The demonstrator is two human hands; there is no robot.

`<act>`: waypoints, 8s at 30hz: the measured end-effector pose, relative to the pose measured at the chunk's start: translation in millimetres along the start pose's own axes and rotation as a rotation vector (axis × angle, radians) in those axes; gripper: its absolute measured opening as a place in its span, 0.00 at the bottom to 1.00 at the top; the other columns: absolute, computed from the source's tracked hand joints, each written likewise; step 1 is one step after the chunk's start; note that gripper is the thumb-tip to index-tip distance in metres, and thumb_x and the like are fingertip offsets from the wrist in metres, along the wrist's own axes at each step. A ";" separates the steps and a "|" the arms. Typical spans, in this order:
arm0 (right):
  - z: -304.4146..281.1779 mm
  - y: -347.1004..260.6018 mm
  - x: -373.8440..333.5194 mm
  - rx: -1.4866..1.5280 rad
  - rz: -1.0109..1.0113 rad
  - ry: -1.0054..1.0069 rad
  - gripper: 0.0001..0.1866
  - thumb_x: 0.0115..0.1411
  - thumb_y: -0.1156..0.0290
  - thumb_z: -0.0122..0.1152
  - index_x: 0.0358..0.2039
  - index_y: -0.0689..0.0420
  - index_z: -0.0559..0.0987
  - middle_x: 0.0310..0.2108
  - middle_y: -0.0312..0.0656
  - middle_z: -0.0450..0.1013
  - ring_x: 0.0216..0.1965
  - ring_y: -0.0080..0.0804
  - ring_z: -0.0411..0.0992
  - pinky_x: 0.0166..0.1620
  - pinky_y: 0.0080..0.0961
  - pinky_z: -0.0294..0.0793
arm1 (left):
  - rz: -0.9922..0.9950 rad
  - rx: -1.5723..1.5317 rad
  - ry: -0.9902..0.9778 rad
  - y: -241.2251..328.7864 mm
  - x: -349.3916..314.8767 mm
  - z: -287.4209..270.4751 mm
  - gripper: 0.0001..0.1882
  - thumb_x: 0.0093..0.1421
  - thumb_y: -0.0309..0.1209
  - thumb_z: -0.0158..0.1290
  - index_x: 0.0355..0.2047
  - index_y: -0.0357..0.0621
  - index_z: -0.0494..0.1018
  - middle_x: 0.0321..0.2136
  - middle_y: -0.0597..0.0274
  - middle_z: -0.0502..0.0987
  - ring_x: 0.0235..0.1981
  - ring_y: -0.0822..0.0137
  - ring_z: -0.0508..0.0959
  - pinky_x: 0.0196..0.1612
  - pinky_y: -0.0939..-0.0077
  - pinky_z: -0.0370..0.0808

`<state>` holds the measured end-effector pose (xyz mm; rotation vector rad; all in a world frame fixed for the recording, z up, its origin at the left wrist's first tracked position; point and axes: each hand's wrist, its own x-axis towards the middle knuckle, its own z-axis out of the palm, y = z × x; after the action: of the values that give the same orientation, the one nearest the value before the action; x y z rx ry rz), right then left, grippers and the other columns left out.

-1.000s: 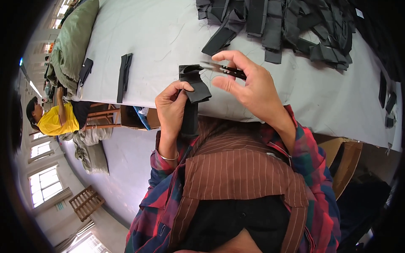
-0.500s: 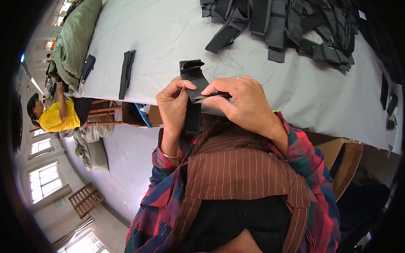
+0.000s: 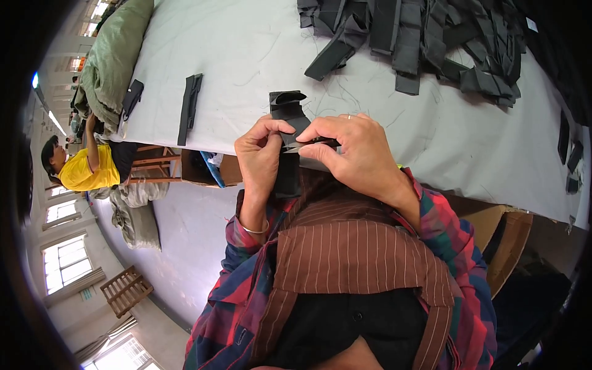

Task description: Trimming excess threads from black fabric straps using small scissors.

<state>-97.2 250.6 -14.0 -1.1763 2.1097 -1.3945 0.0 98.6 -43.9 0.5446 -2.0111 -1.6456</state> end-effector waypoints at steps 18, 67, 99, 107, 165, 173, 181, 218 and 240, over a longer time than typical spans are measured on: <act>-4.0 3.4 4.7 0.166 0.104 0.036 0.08 0.56 0.73 0.59 0.36 0.62 0.78 0.28 0.41 0.76 0.32 0.25 0.73 0.38 0.20 0.70 | -0.209 -0.479 -0.138 11.7 -6.1 -4.1 0.25 0.53 0.13 0.49 0.50 0.42 0.57 0.44 0.56 0.69 0.45 0.71 0.71 0.46 0.80 0.70; -0.1 -0.3 5.9 -0.035 -0.006 0.197 0.07 0.52 0.71 0.62 0.32 0.58 0.79 0.25 0.40 0.75 0.26 0.33 0.71 0.34 0.25 0.65 | -0.323 -0.611 -0.048 25.8 -4.8 -11.5 0.27 0.49 0.13 0.42 0.53 0.30 0.66 0.43 0.52 0.74 0.41 0.70 0.76 0.46 0.78 0.73; -11.5 32.4 19.0 0.308 0.050 0.431 0.07 0.53 0.78 0.62 0.24 0.62 0.71 0.16 0.32 0.61 0.21 0.15 0.57 0.24 0.17 0.57 | -0.333 -0.762 -0.137 13.6 -10.1 -14.6 0.16 0.57 0.30 0.57 0.43 0.44 0.64 0.32 0.58 0.70 0.29 0.63 0.72 0.31 0.66 0.73; -8.7 -3.6 13.9 0.062 -0.179 0.372 0.13 0.50 0.79 0.60 0.39 0.54 0.78 0.30 0.33 0.72 0.31 0.26 0.73 0.35 0.21 0.71 | -0.300 -0.511 -0.066 10.3 -12.3 -4.4 0.20 0.53 0.18 0.58 0.44 0.41 0.65 0.37 0.55 0.74 0.33 0.66 0.76 0.33 0.72 0.75; 24.2 -14.0 3.9 0.607 0.071 0.252 0.06 0.58 0.73 0.60 0.27 0.60 0.75 0.20 0.24 0.65 0.24 0.10 0.58 0.27 0.12 0.57 | -0.105 -0.180 -0.225 46.4 -19.0 -12.3 0.12 0.59 0.30 0.58 0.22 0.40 0.70 0.16 0.74 0.69 0.17 0.84 0.65 0.19 0.88 0.60; 15.4 -7.7 -1.5 0.603 0.055 0.225 0.04 0.58 0.74 0.59 0.30 0.60 0.76 0.22 0.26 0.68 0.25 0.11 0.61 0.28 0.12 0.60 | -0.193 -0.434 -0.341 34.4 -9.3 -6.8 0.09 0.62 0.31 0.53 0.28 0.38 0.71 0.20 0.70 0.72 0.17 0.81 0.70 0.17 0.87 0.69; 14.0 -23.9 -12.6 0.266 -0.057 0.294 0.18 0.50 0.76 0.66 0.43 0.55 0.76 0.25 0.34 0.68 0.28 0.21 0.66 0.35 0.17 0.68 | -0.309 -0.546 -0.278 37.8 -23.3 -12.5 0.09 0.62 0.35 0.53 0.32 0.42 0.73 0.23 0.70 0.74 0.21 0.81 0.73 0.18 0.88 0.69; -13.6 -48.2 22.4 -0.110 -0.257 -0.298 0.13 0.46 0.73 0.67 0.35 0.53 0.82 0.26 0.44 0.77 0.26 0.39 0.76 0.29 0.26 0.72 | -0.528 -0.745 -0.407 15.7 12.0 -9.1 0.09 0.57 0.32 0.56 0.22 0.45 0.71 0.18 0.71 0.72 0.18 0.79 0.71 0.20 0.85 0.69; -30.7 -11.0 25.7 0.008 -0.258 0.104 0.12 0.48 0.74 0.69 0.23 0.61 0.71 0.19 0.38 0.61 0.20 0.29 0.60 0.24 0.24 0.58 | -0.631 -0.563 -0.298 49.2 61.4 10.1 0.11 0.57 0.35 0.58 0.19 0.49 0.72 0.19 0.72 0.72 0.17 0.81 0.70 0.20 0.87 0.66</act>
<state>-128.1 246.4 13.4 -1.4434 2.0760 -1.6045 -55.5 80.4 9.8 0.7990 -1.5029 -2.6832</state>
